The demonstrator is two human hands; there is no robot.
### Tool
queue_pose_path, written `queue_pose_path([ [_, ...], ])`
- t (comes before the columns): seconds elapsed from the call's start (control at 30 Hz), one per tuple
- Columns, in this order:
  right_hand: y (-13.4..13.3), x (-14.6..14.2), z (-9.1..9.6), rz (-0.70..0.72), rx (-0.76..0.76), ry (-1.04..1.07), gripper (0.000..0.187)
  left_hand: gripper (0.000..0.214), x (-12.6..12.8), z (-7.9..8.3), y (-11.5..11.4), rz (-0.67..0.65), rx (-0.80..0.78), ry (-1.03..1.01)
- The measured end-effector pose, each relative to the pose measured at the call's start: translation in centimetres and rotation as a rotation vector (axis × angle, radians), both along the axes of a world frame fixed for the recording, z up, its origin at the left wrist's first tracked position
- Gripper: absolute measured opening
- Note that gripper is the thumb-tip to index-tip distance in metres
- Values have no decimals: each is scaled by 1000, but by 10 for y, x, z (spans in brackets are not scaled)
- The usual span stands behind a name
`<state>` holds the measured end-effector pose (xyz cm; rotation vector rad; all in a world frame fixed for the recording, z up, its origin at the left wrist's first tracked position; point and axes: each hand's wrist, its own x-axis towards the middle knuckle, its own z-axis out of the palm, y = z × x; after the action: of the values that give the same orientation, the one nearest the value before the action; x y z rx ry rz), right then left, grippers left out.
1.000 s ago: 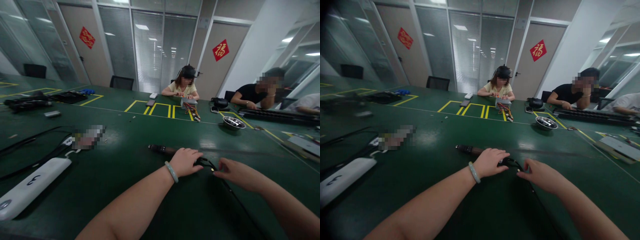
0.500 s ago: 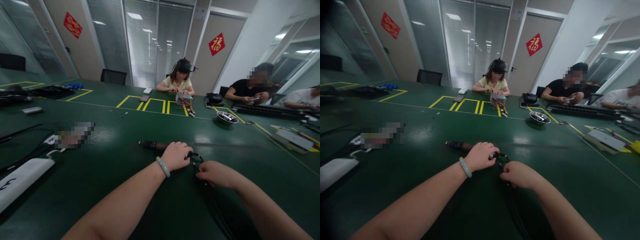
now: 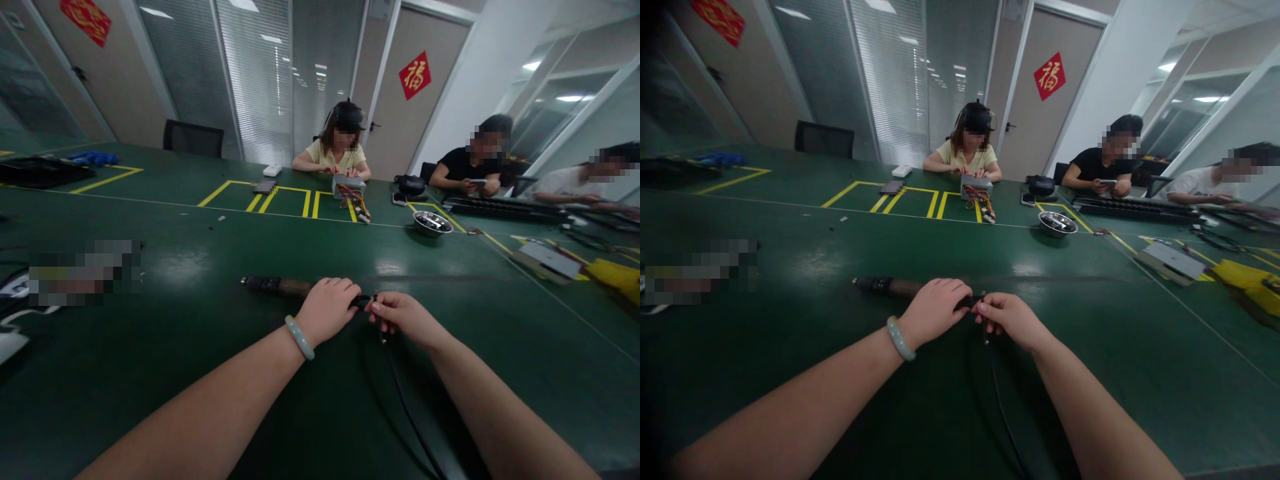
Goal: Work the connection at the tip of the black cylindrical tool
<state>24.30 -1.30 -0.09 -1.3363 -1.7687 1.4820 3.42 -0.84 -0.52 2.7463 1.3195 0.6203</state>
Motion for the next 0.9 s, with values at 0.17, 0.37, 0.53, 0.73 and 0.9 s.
queue_pose_path([
  [0.17,4,-7,-8,-196,88,-10,33,16,4,-2,0,10,22,-2],
  [0.37,6,-5,-9,-236,97,-90,33,13,13,-3,-4,62,59,41],
  [0.53,3,-4,-5,-245,167,-194,29,12,13,-4,-2,63,51,26],
  [0.73,0,2,-3,-279,355,-520,20,12,6,-5,4,11,26,-43],
  [0.9,-1,-5,-9,-248,408,-613,14,8,5,-7,7,-4,36,-69],
])
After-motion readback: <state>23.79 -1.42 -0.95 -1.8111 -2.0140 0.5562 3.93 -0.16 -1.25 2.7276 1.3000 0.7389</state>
